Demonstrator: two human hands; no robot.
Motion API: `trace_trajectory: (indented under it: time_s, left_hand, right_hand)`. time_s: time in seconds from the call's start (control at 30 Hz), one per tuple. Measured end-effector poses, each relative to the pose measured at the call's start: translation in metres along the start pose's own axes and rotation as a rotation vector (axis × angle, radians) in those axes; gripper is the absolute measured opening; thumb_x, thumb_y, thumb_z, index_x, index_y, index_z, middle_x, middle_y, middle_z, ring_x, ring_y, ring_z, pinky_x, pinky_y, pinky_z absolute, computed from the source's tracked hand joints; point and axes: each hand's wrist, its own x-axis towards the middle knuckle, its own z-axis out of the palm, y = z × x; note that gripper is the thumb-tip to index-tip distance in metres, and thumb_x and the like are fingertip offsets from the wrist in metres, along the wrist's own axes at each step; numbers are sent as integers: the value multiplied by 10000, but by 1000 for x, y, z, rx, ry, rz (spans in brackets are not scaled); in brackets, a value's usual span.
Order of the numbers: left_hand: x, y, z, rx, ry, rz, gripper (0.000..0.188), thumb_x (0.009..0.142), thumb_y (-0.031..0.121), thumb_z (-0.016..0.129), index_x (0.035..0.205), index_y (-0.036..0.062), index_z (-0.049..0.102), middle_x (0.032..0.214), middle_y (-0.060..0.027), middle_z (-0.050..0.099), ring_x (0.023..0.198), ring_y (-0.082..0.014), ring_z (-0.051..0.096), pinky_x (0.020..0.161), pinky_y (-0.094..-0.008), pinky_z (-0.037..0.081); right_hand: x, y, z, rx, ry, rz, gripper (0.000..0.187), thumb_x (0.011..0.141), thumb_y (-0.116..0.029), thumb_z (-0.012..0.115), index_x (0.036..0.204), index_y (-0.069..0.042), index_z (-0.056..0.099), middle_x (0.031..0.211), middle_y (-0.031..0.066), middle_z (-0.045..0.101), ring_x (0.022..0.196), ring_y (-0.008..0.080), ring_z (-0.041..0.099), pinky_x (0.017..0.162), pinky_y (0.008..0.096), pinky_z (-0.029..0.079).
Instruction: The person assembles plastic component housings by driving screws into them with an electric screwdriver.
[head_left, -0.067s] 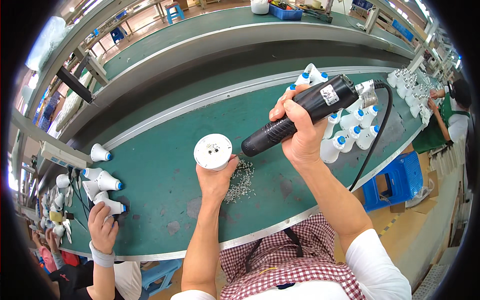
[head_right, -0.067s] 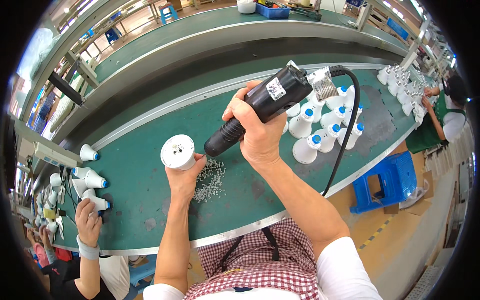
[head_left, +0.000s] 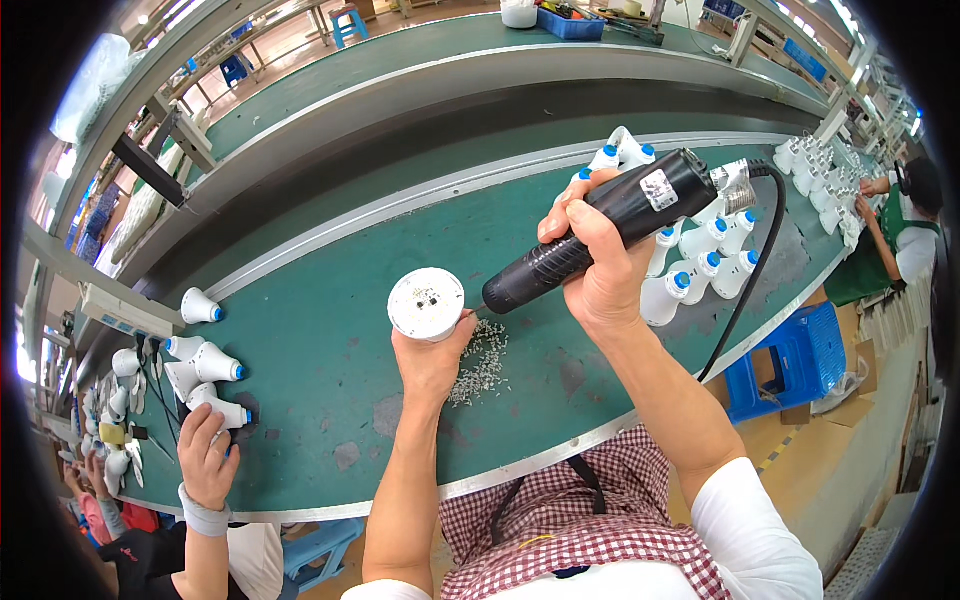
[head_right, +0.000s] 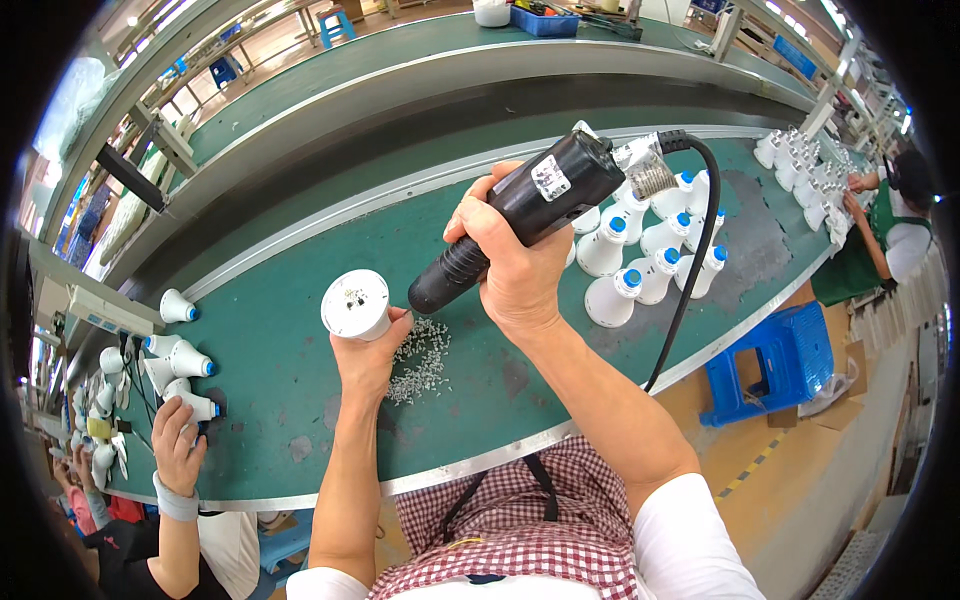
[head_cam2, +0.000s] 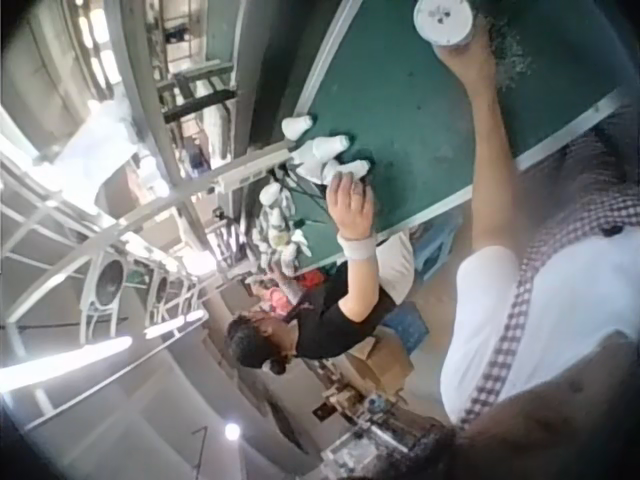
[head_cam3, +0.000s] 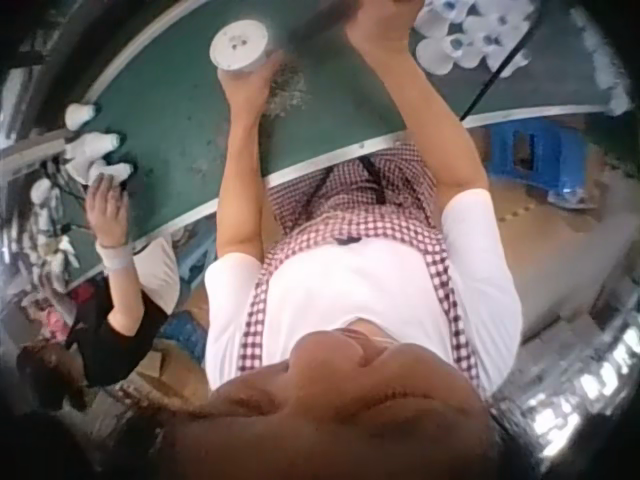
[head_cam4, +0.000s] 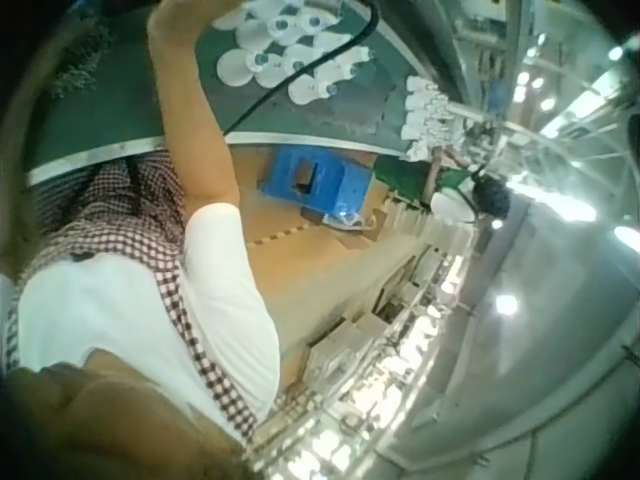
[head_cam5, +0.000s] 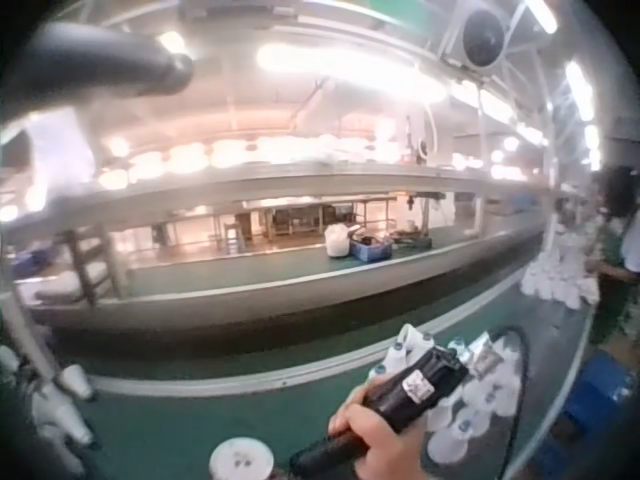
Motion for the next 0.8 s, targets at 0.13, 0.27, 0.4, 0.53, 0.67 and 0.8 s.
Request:
trace_trajectory:
  time_s: [0.13, 0.27, 0.4, 0.53, 0.67, 0.8]
  left_hand:
    - [-1, 1, 0, -4, 0, 25, 251, 642, -44, 677, 863, 9, 571, 753, -40, 614, 683, -103, 565, 635, -247, 464]
    - [-1, 1, 0, 108, -3, 92, 248, 647, -32, 680, 864, 14, 569, 760, -31, 613, 693, -95, 562, 645, -248, 463]
    - [-2, 0, 4, 145, -16, 106, 285, 643, -8, 685, 902, -14, 565, 846, -48, 614, 763, -130, 572, 718, -261, 451]
    - [-1, -8, 1, 226, 65, 236, 259, 637, -2, 705, 861, 8, 576, 778, -23, 614, 697, -96, 563, 661, -251, 461]
    - [-1, -10, 0, 211, 48, 208, 254, 637, 1, 708, 858, 7, 582, 782, -25, 613, 699, -102, 567, 662, -249, 458]
    - [-2, -10, -1, 211, 37, 205, 250, 638, 1, 707, 856, 8, 584, 782, -26, 613, 697, -103, 565, 661, -248, 458]
  right_hand:
    - [-1, 0, -1, 8, -15, -10, 294, 675, -5, 596, 938, 9, 463, 717, 82, 531, 568, 160, 552, 549, 293, 475]
    - [-1, 0, -1, 16, -29, -15, 298, 675, -1, 596, 941, 7, 461, 717, 85, 532, 573, 162, 555, 544, 293, 475]
    - [-3, 3, -3, 12, -35, -10, 298, 678, 14, 588, 946, 4, 458, 724, 87, 539, 575, 165, 558, 545, 296, 478]
    - [-3, -1, 0, 5, -45, -17, 295, 681, 21, 585, 946, 4, 457, 718, 87, 546, 571, 164, 560, 547, 296, 482]
    - [-3, -2, -1, -23, -61, -14, 297, 678, 15, 592, 943, 4, 458, 709, 85, 547, 569, 160, 560, 548, 294, 483]
    - [-3, -2, -1, -34, -64, -34, 284, 670, 8, 600, 921, 3, 467, 704, 82, 548, 569, 153, 561, 548, 290, 485]
